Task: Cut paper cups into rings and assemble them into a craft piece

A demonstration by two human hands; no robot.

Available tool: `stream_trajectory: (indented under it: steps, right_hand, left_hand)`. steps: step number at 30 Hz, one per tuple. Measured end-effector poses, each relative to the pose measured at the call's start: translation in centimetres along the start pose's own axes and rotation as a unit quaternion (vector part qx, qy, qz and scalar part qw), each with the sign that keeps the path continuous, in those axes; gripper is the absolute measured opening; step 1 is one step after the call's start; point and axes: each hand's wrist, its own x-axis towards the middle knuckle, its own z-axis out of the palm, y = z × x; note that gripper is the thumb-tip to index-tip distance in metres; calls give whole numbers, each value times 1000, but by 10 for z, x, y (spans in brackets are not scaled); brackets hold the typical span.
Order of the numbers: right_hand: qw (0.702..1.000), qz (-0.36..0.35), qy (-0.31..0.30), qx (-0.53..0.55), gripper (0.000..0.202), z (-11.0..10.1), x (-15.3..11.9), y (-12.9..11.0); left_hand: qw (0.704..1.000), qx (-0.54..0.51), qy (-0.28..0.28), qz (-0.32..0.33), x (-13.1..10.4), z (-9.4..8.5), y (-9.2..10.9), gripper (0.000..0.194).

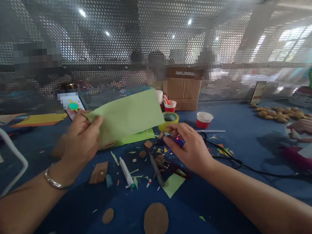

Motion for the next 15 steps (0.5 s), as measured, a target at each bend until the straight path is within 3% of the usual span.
stream_trajectory:
  steps: [5, 10, 15]
  right_hand:
    - [992, 86, 45, 85, 59, 0, 9, 11]
    - [963, 157, 7, 220, 29, 1, 12, 12]
    - [950, 186, 39, 247, 26, 3, 12, 10]
  left_hand:
    - [995, -87, -49, -25, -9, 10, 7, 16]
    - [987, -117, -95, -59, -11, 12, 6, 15]
    - [979, -138, -108, -99, -13, 17, 13, 18]
